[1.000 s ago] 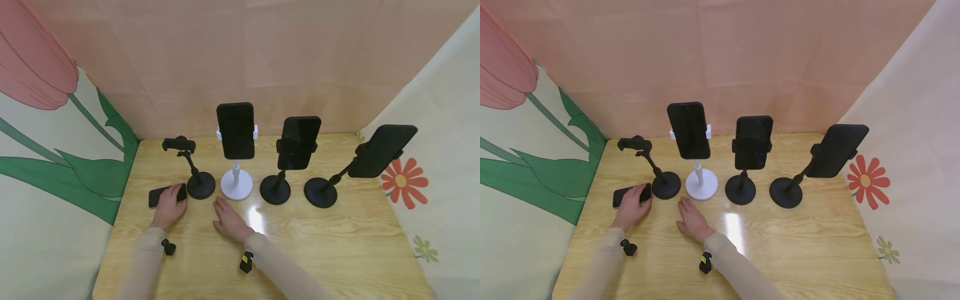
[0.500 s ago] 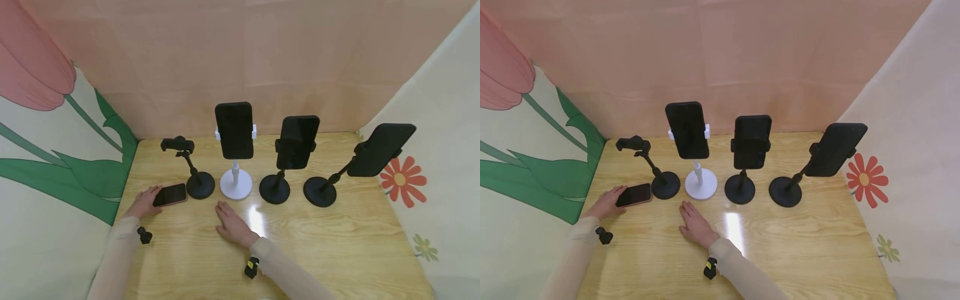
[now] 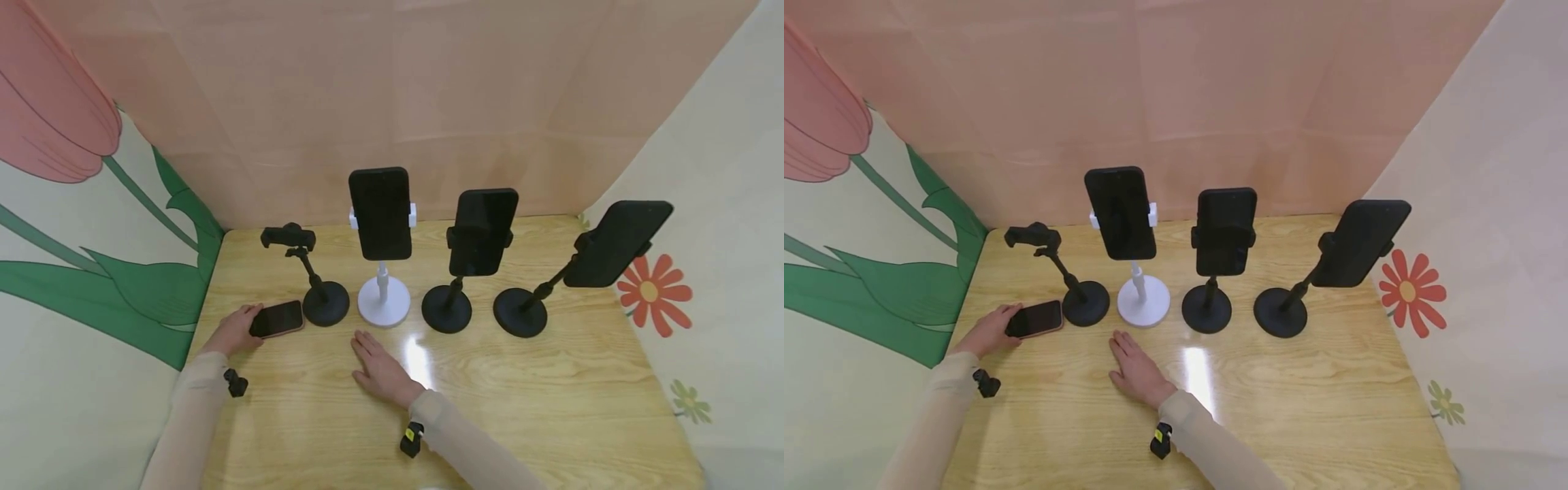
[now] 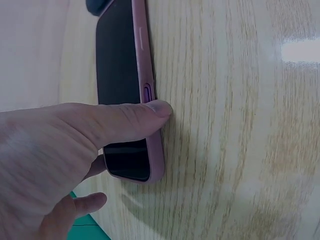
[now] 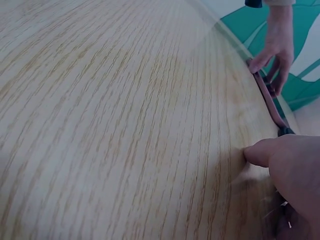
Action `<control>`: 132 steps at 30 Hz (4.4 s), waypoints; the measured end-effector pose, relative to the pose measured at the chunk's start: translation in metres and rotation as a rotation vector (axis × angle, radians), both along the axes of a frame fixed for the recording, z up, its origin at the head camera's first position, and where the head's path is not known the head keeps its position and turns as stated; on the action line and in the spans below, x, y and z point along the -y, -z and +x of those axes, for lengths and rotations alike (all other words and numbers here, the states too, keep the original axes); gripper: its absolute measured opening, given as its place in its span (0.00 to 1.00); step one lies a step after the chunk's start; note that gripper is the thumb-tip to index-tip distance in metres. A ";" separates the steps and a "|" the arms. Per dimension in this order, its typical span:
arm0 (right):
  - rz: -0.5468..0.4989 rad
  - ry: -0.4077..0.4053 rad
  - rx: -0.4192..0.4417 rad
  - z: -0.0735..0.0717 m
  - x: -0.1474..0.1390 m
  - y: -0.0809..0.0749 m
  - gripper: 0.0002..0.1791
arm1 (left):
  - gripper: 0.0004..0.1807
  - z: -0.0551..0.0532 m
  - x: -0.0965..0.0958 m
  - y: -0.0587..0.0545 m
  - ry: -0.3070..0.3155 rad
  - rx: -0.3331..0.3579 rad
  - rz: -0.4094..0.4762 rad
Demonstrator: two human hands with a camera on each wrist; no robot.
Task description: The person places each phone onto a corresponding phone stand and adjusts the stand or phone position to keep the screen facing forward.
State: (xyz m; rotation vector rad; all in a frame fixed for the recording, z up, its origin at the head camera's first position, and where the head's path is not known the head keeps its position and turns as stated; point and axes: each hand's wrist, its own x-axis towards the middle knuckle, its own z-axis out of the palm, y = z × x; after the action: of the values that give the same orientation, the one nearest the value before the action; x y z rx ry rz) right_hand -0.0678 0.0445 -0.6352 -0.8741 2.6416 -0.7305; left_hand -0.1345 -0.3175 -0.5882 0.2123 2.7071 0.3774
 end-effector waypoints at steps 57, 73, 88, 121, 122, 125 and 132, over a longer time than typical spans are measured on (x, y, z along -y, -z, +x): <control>-0.571 0.343 0.347 0.015 -0.035 -0.032 0.41 | 0.47 0.070 -0.130 -0.003 0.016 -0.713 0.247; -0.857 0.611 0.238 0.016 -0.027 -0.052 0.38 | 0.43 0.057 -0.197 0.001 0.015 -1.010 0.369; -1.287 0.912 0.352 0.009 -0.027 -0.075 0.43 | 0.38 0.055 -0.236 0.006 0.111 -1.296 0.205; -1.444 0.735 0.233 -0.011 -0.051 -0.066 0.23 | 0.42 0.072 -0.251 0.006 0.076 -0.922 0.800; -1.456 0.706 0.234 -0.012 -0.053 -0.065 0.23 | 0.43 0.074 -0.250 0.005 0.063 -0.863 0.851; -1.467 0.643 0.241 -0.013 -0.058 -0.062 0.24 | 0.42 0.075 -0.248 0.003 0.012 -0.631 1.042; -1.433 0.492 0.239 -0.017 -0.071 -0.061 0.31 | 0.36 0.073 -0.236 -0.002 0.005 -0.155 1.288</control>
State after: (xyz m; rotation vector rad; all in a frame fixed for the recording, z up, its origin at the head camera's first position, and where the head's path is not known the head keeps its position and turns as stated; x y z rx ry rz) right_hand -0.0843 0.1159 -0.5739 -0.2377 1.7787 -2.7186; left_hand -0.0619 -0.0811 -0.5863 0.5867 2.1544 2.0852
